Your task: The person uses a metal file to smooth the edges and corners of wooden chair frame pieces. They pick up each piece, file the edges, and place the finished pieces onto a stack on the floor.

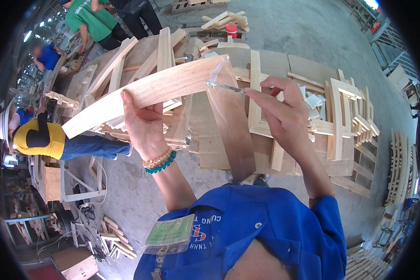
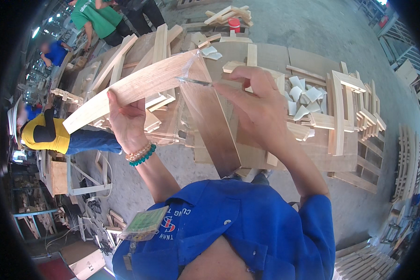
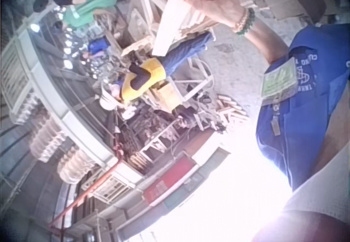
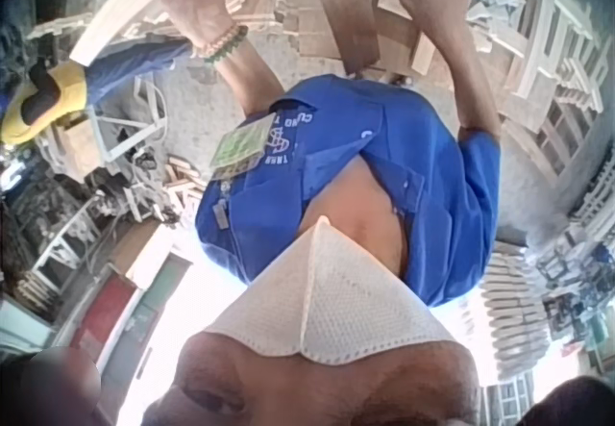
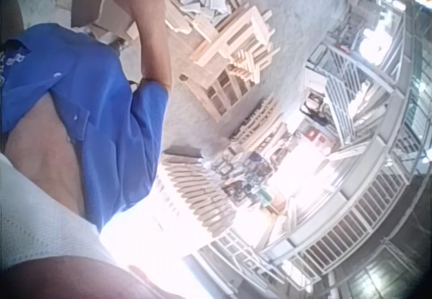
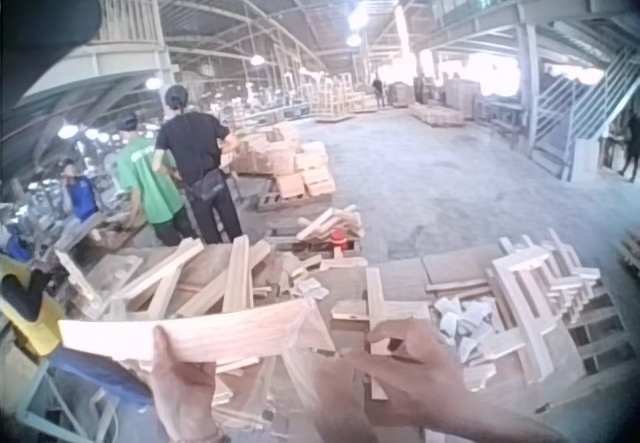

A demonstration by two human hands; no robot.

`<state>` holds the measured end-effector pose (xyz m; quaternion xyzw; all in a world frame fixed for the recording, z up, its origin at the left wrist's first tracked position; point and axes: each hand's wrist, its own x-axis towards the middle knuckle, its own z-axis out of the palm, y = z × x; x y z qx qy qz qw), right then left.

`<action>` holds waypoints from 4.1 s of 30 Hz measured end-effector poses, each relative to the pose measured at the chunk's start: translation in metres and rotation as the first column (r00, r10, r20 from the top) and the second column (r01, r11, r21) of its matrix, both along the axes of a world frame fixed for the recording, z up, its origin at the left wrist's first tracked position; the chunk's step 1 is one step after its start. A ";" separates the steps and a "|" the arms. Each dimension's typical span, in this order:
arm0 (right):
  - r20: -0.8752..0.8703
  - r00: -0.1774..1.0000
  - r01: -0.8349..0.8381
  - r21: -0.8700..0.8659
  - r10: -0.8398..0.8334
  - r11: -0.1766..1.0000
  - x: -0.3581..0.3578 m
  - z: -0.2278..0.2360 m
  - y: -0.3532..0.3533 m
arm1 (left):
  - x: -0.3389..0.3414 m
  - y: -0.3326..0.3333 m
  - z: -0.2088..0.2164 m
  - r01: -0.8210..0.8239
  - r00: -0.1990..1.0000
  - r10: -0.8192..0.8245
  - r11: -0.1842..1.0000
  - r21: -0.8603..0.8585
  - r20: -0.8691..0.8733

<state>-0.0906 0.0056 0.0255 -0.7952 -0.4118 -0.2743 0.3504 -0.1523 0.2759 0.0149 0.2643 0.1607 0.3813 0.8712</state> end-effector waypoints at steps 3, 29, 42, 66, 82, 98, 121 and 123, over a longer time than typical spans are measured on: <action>0.089 0.994 0.068 -0.062 -0.062 0.996 0.003 -0.004 -0.007 | 0.002 0.000 -0.001 0.004 1.000 -0.004 1.000 0.003 -0.017; -0.583 0.758 0.008 0.459 0.294 0.888 -0.004 -0.002 -0.057 | 0.042 0.030 0.013 0.756 0.400 -0.490 0.655 0.024 0.775; -0.201 0.960 -0.207 -0.050 0.193 0.977 -0.010 0.003 -0.014 | 0.073 0.024 -0.003 0.762 0.057 -0.608 0.540 0.359 0.792; -0.699 0.672 0.224 0.506 0.244 0.833 -0.084 -0.043 -0.157 | 0.122 -0.128 -0.013 0.835 0.385 -0.923 0.349 0.425 0.001; -0.792 0.577 0.650 0.297 -0.200 0.699 -0.055 -0.068 -0.290 | 0.181 -0.388 -0.006 0.547 0.586 -0.703 -0.025 0.837 -0.404; -0.862 0.053 0.648 0.414 0.505 0.639 0.071 -0.142 -0.439 | 0.173 -0.387 -0.075 0.084 0.331 -0.176 -0.973 0.215 -0.927; -0.996 0.080 0.963 0.063 -0.051 0.262 -0.080 -0.227 -0.524 | 0.232 -0.555 -0.255 0.176 0.826 -0.279 -0.697 0.695 -0.489; -0.997 0.067 0.966 0.058 -0.027 0.250 -0.084 -0.231 -0.518 | 0.235 -0.544 -0.254 0.349 0.682 -0.196 -0.759 0.550 -0.704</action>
